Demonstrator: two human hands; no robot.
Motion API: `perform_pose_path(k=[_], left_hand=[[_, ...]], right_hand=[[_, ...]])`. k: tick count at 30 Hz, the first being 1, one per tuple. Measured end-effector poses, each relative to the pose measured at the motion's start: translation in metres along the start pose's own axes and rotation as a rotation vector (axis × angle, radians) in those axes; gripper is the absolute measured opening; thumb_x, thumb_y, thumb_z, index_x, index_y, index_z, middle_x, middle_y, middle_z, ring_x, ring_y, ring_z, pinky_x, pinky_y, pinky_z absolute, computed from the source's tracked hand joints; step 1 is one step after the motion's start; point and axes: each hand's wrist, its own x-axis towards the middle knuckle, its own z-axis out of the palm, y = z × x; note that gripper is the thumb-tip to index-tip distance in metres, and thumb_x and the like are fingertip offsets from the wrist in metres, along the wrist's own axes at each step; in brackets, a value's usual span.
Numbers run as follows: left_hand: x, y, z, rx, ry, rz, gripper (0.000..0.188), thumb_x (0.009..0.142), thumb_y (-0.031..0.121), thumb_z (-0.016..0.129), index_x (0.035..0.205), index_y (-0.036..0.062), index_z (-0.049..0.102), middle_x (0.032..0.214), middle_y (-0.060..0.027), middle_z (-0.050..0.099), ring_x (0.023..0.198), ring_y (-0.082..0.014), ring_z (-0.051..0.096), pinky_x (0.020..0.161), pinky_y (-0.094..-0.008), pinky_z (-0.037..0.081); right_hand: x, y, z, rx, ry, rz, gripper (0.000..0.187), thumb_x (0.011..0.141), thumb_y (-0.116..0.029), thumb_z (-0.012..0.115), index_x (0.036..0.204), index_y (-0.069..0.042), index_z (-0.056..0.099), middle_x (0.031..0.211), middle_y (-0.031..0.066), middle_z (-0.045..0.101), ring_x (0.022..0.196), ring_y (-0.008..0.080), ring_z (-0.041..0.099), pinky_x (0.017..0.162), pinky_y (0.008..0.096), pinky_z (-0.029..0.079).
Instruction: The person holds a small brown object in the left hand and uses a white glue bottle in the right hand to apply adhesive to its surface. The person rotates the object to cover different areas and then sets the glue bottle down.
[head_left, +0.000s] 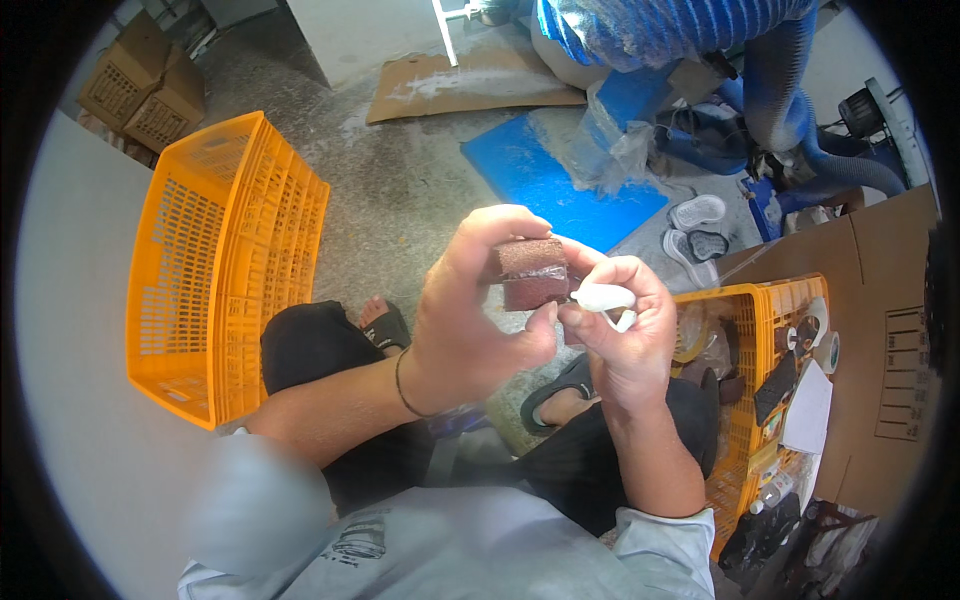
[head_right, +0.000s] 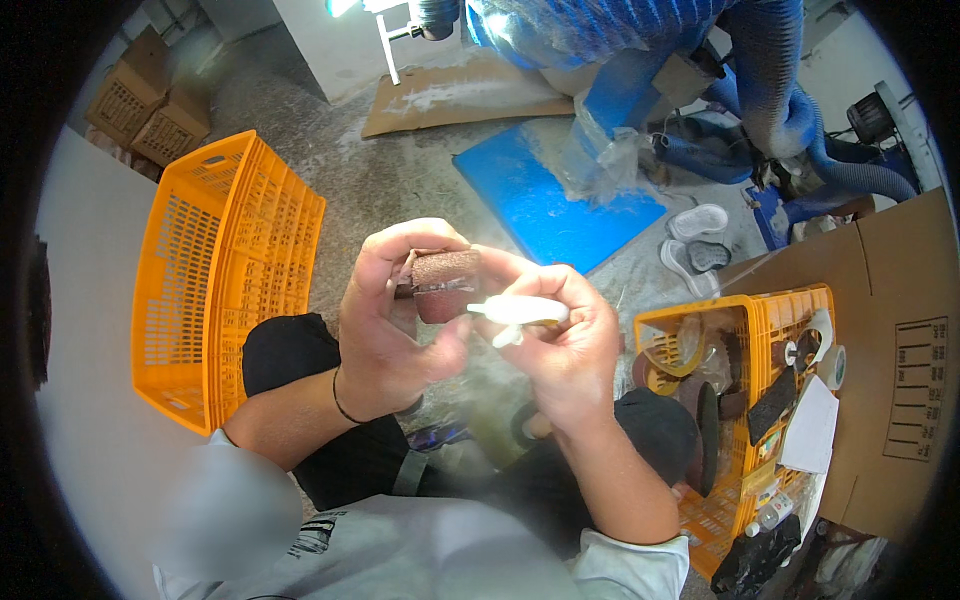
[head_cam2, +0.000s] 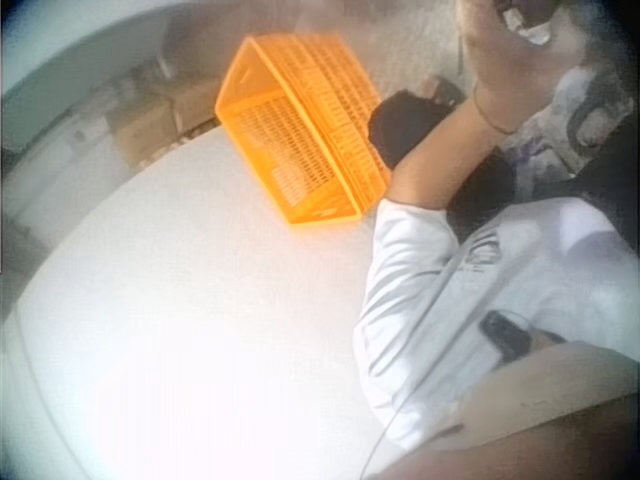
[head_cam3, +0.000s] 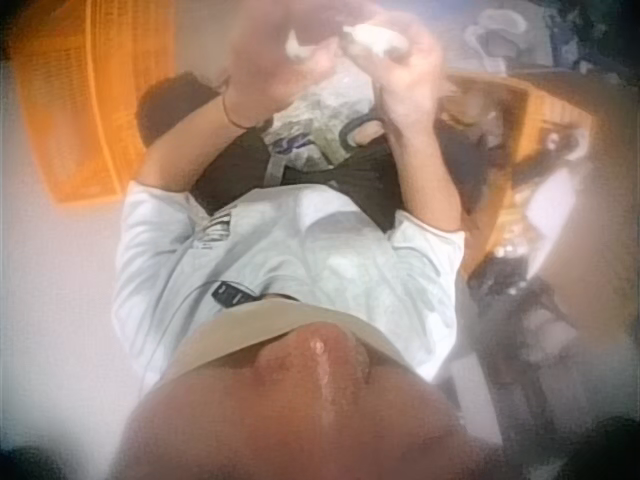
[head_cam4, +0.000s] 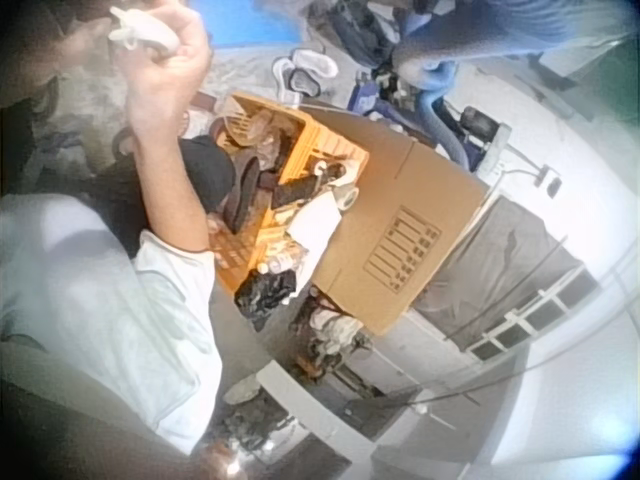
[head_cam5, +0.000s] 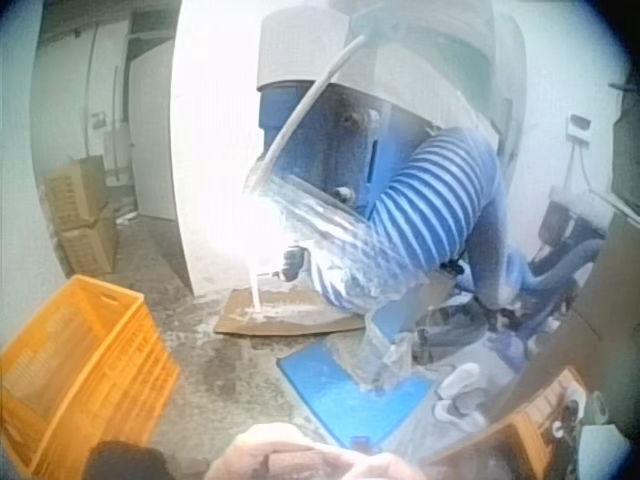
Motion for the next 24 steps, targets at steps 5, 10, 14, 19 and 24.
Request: perform_pose_path(k=[5,10,14,19,24], left_hand=[[0.0026,-0.0002,0.0004,0.013,0.001,0.036,0.064,0.074,-0.010,0.073,0.131,0.0040,0.049,0.114,-0.0096,0.063,0.107,-0.0185,0.070,0.089,-0.0307,0.056],[0.0027,0.0023,0.0004,0.013,0.000,0.025,0.062,0.075,-0.009,0.073,0.131,0.0037,0.050,0.114,-0.0092,0.062,0.107,-0.0190,0.070,0.090,-0.0312,0.056],[0.0028,0.0033,0.0007,0.016,-0.006,0.023,0.061,0.075,-0.008,0.074,0.130,0.0037,0.050,0.114,-0.0091,0.062,0.107,-0.0190,0.070,0.090,-0.0314,0.056],[0.0035,0.0023,0.0012,0.019,0.004,0.043,0.061,0.075,-0.007,0.075,0.130,0.0037,0.051,0.114,-0.0092,0.062,0.107,-0.0188,0.070,0.090,-0.0315,0.056],[0.0025,0.0004,0.0009,0.007,0.015,0.034,0.061,0.075,-0.007,0.074,0.130,0.0036,0.051,0.113,-0.0094,0.062,0.107,-0.0190,0.070,0.090,-0.0318,0.057]], right_hand=[[-0.0001,0.0001,-0.0003,-0.001,0.007,0.009,0.023,0.081,-0.005,0.078,0.096,0.000,0.061,0.131,0.0291,0.065,0.109,0.0199,0.066,0.092,0.0320,0.054],[-0.0007,0.0009,-0.0012,0.010,0.005,0.009,0.023,0.081,-0.005,0.078,0.096,0.000,0.062,0.130,0.0283,0.065,0.109,0.0194,0.066,0.093,0.0322,0.054],[-0.0004,0.0014,-0.0020,0.002,-0.001,-0.001,0.025,0.080,-0.005,0.079,0.097,0.000,0.062,0.130,0.0275,0.066,0.110,0.0196,0.066,0.095,0.0323,0.053],[-0.0006,0.0008,-0.0013,0.008,0.001,-0.002,0.025,0.080,-0.005,0.079,0.097,-0.001,0.062,0.130,0.0274,0.066,0.110,0.0195,0.066,0.094,0.0317,0.053],[0.0005,0.0014,-0.0014,0.015,-0.006,-0.003,0.024,0.081,-0.006,0.079,0.097,0.000,0.062,0.130,0.0271,0.066,0.108,0.0187,0.066,0.094,0.0313,0.053]])
